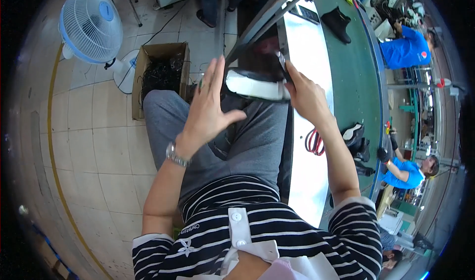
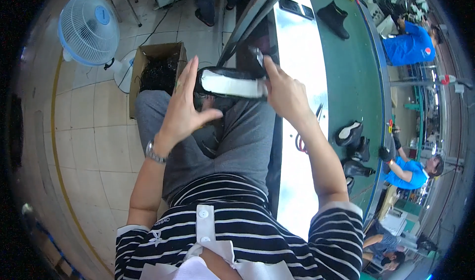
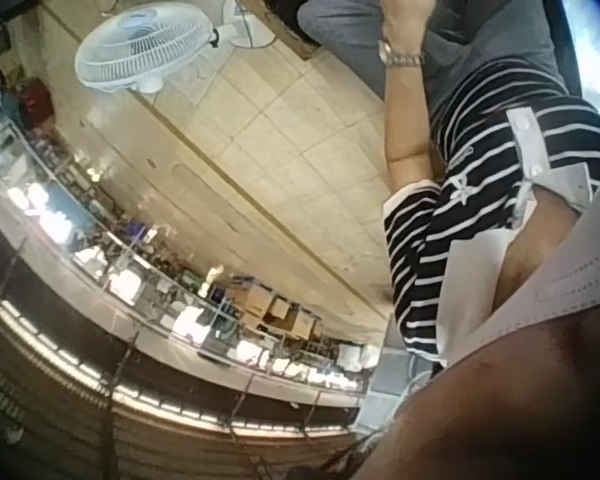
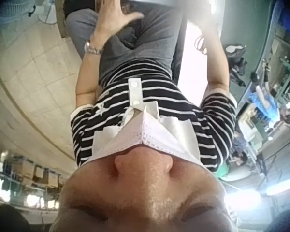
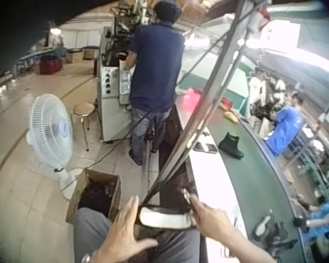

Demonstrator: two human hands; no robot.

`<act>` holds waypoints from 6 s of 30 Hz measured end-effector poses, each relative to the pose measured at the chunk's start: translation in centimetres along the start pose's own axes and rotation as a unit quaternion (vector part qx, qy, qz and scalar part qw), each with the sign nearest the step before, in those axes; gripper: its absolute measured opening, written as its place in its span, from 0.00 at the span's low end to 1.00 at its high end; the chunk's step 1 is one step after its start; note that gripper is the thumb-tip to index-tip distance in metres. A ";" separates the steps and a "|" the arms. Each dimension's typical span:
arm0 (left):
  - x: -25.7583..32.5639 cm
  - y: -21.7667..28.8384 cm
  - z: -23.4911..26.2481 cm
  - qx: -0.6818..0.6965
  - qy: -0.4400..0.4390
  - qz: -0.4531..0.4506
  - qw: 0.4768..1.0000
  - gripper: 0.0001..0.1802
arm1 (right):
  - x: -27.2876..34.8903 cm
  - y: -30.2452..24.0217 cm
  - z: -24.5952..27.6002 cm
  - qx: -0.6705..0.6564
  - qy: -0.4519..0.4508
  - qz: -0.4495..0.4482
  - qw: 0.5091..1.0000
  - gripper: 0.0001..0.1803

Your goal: Finalizing the assembly of a shoe by trimming excess material and securing components.

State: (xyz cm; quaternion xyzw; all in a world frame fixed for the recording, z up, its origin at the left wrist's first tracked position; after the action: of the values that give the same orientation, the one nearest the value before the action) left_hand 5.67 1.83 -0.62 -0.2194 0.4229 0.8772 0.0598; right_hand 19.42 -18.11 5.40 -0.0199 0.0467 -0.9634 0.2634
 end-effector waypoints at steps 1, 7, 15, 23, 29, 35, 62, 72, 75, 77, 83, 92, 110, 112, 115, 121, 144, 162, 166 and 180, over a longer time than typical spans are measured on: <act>1.5 0.7 0.0 0.012 0.007 0.040 0.999 0.65 | 1.0 -1.3 1.3 0.006 -0.081 -0.047 0.996 0.28; 5.9 2.2 1.7 0.134 0.010 0.149 0.980 0.39 | 5.7 -4.2 3.8 -0.263 -0.331 -0.064 0.904 0.33; 6.2 1.1 3.7 0.008 0.071 0.134 0.988 0.16 | 4.4 -7.0 3.3 -0.245 -0.368 0.133 0.887 0.34; 7.3 3.9 1.9 -0.154 -0.009 0.106 0.982 0.13 | 2.4 -12.1 6.2 0.090 -0.455 0.172 0.869 0.34; 8.7 1.6 -0.2 0.489 0.114 0.242 0.830 0.30 | 4.1 -8.3 3.8 -0.067 -0.375 0.203 0.902 0.33; 5.9 -1.7 -2.0 0.758 0.127 0.310 0.560 0.35 | 5.5 -6.9 2.4 -0.051 -0.343 0.179 0.921 0.37; 4.5 -1.7 -0.4 0.657 0.032 0.320 0.682 0.42 | -1.3 -8.9 2.2 0.117 -0.217 0.197 0.949 0.34; 4.5 -1.6 0.2 0.663 0.001 0.304 0.684 0.48 | 0.5 -9.0 2.8 0.118 -0.233 0.229 0.938 0.36; 5.1 -2.0 0.6 0.675 -0.005 0.315 0.668 0.47 | 1.4 -10.0 4.6 0.061 -0.211 0.269 0.938 0.34; 5.2 -1.7 0.6 0.661 -0.013 0.308 0.684 0.46 | 1.7 -9.1 3.5 -0.129 -0.184 0.279 0.934 0.34; 7.9 -0.3 -1.1 0.768 0.084 0.255 0.581 0.39 | 1.0 -8.2 1.8 0.057 -0.251 0.246 0.935 0.33; 8.6 2.1 -2.1 0.632 0.160 0.276 0.706 0.35 | 3.2 -10.6 5.0 0.009 -0.174 0.334 0.926 0.36; 9.9 1.2 -0.7 0.642 -0.012 0.288 0.710 0.34 | 6.6 -10.3 3.5 0.083 -0.136 0.336 0.928 0.42; 9.6 0.9 -0.7 0.640 -0.056 0.274 0.716 0.53 | 6.6 -9.7 3.1 0.013 -0.117 0.328 0.937 0.40; 9.3 0.6 -0.9 0.643 -0.066 0.280 0.710 0.55 | 5.9 -9.0 1.3 0.045 -0.230 0.285 0.929 0.37; 9.9 0.0 -1.6 0.626 -0.048 0.267 0.731 0.57 | 5.2 -9.4 2.3 -0.034 -0.123 0.318 0.940 0.38; 4.9 1.5 -0.6 0.463 -0.022 0.104 0.880 0.73 | 7.5 10.7 -7.4 -0.013 -0.045 -0.308 0.950 0.27; 7.7 -0.3 -2.8 0.406 -0.109 0.084 0.903 0.75 | 10.9 -0.8 -6.2 -0.565 -0.162 -0.015 0.809 0.34; 7.8 0.6 -2.4 0.427 -0.122 0.140 0.885 0.73 | 10.5 -0.6 -6.0 -0.524 -0.226 0.101 0.815 0.51; 0.2 4.5 -3.1 0.547 -0.249 0.142 0.786 0.57 | 12.0 4.3 -4.8 -0.713 0.057 -0.200 0.670 0.48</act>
State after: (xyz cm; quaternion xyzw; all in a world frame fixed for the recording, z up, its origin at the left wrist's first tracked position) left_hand 5.16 -3.39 0.83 0.1384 0.8290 0.5215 0.1474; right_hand 10.95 -27.54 0.41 -0.1557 0.7289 -0.6659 -0.0329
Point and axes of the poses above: each hand's wrist, its own x-axis away from the middle knuckle, its own z-axis out of the back of the hand, y = z × x, the point moved 1 cm from there along -x, towards the middle knuckle, and after that the axes turned 13 degrees about -z, right-handed, at the moved point
